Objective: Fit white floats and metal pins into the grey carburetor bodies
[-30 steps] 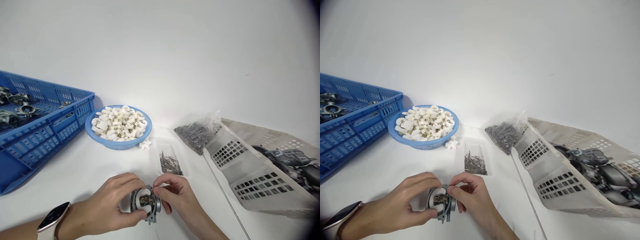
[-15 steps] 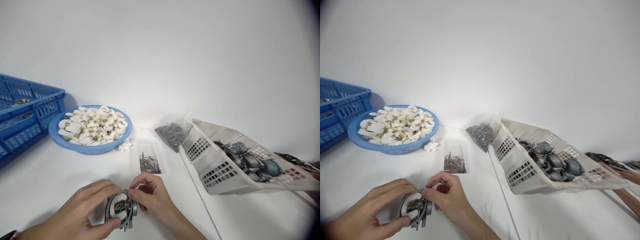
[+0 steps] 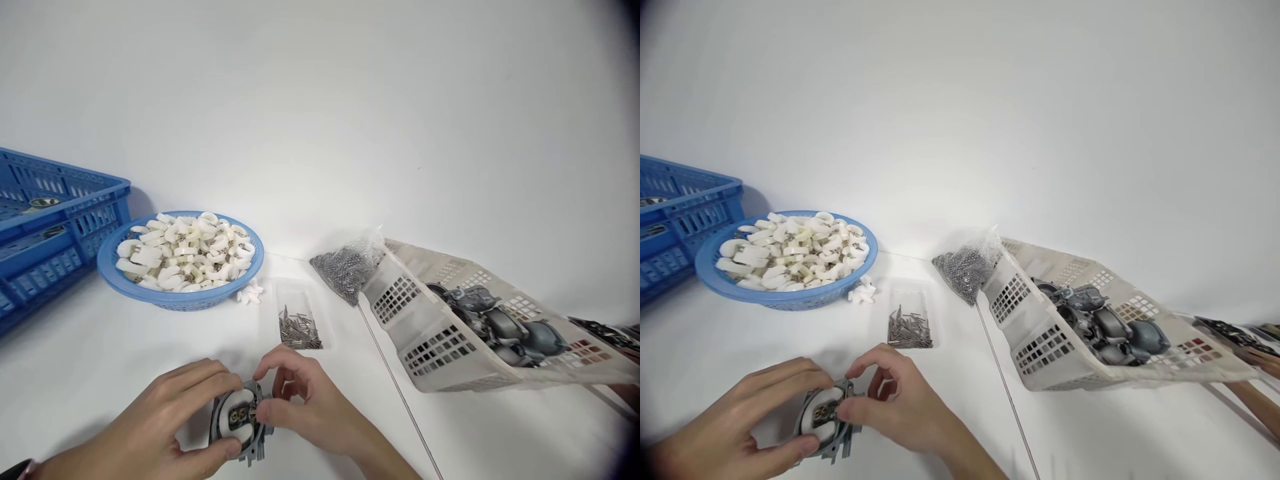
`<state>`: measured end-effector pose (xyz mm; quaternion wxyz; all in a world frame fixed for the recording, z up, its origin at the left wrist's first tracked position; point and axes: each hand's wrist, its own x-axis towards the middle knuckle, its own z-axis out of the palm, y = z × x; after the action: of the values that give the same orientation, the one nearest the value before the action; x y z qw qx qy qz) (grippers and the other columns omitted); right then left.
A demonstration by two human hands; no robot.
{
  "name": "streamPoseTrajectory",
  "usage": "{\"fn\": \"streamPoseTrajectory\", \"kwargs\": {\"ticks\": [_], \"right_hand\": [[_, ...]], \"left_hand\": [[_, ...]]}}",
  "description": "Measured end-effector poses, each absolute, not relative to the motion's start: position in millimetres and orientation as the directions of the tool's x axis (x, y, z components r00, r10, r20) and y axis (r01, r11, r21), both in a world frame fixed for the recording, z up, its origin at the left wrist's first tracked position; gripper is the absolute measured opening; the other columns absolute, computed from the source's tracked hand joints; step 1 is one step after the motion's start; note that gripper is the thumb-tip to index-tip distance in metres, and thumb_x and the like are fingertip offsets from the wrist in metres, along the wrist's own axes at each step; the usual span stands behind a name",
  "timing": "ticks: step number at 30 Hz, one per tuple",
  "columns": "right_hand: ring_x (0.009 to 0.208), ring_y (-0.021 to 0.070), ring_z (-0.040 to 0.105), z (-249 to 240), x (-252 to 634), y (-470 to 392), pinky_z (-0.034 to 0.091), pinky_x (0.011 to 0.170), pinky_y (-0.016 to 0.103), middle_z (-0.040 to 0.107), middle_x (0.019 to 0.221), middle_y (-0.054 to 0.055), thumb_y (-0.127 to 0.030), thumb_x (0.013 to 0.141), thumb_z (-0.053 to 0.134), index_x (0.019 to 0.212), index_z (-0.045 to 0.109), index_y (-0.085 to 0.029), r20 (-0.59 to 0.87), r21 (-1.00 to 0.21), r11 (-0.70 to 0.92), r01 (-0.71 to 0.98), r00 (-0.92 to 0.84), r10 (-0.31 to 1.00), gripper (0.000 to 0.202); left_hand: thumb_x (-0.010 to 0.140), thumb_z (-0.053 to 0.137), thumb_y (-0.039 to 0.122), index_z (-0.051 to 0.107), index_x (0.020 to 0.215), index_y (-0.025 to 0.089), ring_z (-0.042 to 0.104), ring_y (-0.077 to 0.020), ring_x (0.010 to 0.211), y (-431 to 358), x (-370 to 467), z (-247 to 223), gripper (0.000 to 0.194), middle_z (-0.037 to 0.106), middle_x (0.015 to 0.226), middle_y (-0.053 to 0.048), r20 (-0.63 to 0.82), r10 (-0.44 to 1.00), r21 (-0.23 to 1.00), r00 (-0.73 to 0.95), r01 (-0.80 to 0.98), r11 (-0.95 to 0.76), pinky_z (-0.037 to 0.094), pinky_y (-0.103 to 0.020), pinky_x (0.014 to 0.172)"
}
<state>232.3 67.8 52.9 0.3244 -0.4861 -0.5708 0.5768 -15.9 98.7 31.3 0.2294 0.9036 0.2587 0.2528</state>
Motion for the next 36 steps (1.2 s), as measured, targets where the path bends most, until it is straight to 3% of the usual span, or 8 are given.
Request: {"fn": "streamPoseTrajectory", "kwargs": {"ticks": [5,10,16,26,36], "right_hand": [[0.08,0.0133,0.053,55.1,236.0,67.3,0.043,0.073,0.029,0.056,0.106,-0.001,-0.037,0.063,0.096,0.104,0.07,-0.026,-0.216,-0.966,-0.147,0.213,-0.349,0.912,0.05],[0.079,0.013,0.053,52.6,236.2,67.8,0.045,0.076,0.03,0.056,0.104,0.0,-0.038,0.071,0.091,0.105,0.071,-0.026,-0.152,-0.97,-0.072,0.233,-0.346,0.926,0.041],[0.076,0.0124,0.053,56.1,234.3,65.1,0.046,0.076,0.03,0.056,0.109,0.002,-0.034,0.079,0.084,0.098,0.073,-0.025,-0.102,-0.962,0.001,0.273,-0.362,0.927,0.024],[0.077,0.0135,0.054,50.3,233.6,65.7,0.047,0.075,0.029,0.058,0.104,-0.001,-0.018,0.075,0.078,0.101,0.069,-0.029,-0.036,-0.94,0.103,0.326,-0.395,0.918,0.03],[0.072,0.0136,0.054,46.0,233.0,65.7,0.05,0.07,0.028,0.061,0.098,-0.001,-0.013,0.075,0.075,0.098,0.07,-0.03,0.109,-0.903,0.256,0.346,-0.393,0.913,0.029]], "left_hand": [[0.094,0.066,0.027,0.062,0.115,0.027,0.068,-0.0163,0.091,99.3,-14.5,29.6,0.021,0.07,0.102,0.0,0.328,0.59,0.572,0.738,0.342,-0.746,0.056,-0.023,0.08],[0.092,0.067,0.025,0.06,0.12,0.028,0.067,-0.0167,0.092,98.9,-15.4,23.7,0.03,0.068,0.103,0.0,0.339,0.583,0.539,0.738,0.356,-0.764,0.056,-0.024,0.082],[0.087,0.074,0.027,0.06,0.123,0.027,0.069,-0.0192,0.104,95.1,-16.2,31.2,0.038,0.063,0.126,-0.005,0.44,0.59,0.506,0.677,0.356,-0.786,0.057,-0.024,0.086],[0.086,0.074,0.024,0.061,0.122,0.026,0.068,-0.0213,0.101,93.7,-15.7,31.1,0.038,0.063,0.12,-0.006,0.436,0.606,0.544,0.665,0.342,-0.766,0.059,-0.031,0.085],[0.083,0.078,0.026,0.064,0.114,0.023,0.067,-0.019,0.095,92.2,-13.8,35.8,0.034,0.065,0.108,-0.004,0.412,0.633,0.609,0.655,0.319,-0.726,0.057,-0.029,0.083]]}}
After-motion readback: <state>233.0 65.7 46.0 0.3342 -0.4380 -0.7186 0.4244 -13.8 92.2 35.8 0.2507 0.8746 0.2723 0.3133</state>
